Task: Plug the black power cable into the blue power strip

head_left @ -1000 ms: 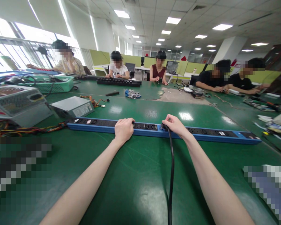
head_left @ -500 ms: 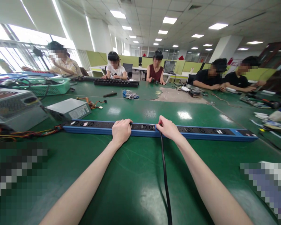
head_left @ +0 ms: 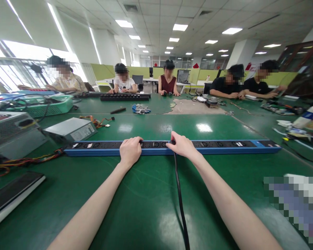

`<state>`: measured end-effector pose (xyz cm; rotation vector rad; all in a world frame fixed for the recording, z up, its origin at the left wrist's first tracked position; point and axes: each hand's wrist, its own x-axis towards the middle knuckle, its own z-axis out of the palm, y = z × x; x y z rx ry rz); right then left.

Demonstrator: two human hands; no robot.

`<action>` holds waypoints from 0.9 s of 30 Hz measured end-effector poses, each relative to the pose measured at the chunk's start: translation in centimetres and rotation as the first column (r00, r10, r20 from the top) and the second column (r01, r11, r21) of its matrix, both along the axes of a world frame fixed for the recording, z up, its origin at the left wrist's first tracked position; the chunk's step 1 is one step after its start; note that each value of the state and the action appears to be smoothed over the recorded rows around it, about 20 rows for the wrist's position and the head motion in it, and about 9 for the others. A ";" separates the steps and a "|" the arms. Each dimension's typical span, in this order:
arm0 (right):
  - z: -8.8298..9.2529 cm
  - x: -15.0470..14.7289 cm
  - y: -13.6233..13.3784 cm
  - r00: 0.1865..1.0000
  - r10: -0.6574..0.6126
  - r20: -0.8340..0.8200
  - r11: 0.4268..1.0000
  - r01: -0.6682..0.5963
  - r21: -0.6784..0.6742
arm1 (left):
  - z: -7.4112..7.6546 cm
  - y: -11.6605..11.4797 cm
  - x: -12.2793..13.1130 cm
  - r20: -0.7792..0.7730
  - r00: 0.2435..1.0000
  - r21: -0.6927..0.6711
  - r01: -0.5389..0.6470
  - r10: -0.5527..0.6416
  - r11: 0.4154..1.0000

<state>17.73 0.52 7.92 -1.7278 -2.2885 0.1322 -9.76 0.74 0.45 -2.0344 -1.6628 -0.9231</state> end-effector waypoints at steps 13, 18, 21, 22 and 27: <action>1.3 -0.6 -0.2 0.990 -0.070 0.122 0.998 0.069 0.016 | 0.2 -0.1 0.6 -0.020 1.000 -0.011 -0.023 0.023 1.000; 1.4 -0.6 -0.4 0.991 -0.034 0.130 0.999 0.034 0.003 | 0.1 0.0 0.5 -0.034 0.999 -0.020 -0.029 0.028 0.999; 1.3 -0.5 -0.5 0.988 -0.031 0.153 0.999 0.028 0.027 | 0.1 0.1 0.5 -0.038 0.999 -0.016 -0.025 0.024 1.000; 1.3 -0.5 -0.6 0.988 -0.034 0.152 0.999 0.030 0.029 | 0.1 0.1 0.5 -0.037 0.999 -0.013 -0.023 0.023 1.000; 1.1 -0.6 -0.7 0.991 -0.037 0.127 0.999 0.035 0.013 | 0.1 0.0 0.6 -0.034 0.999 -0.011 -0.031 0.031 0.999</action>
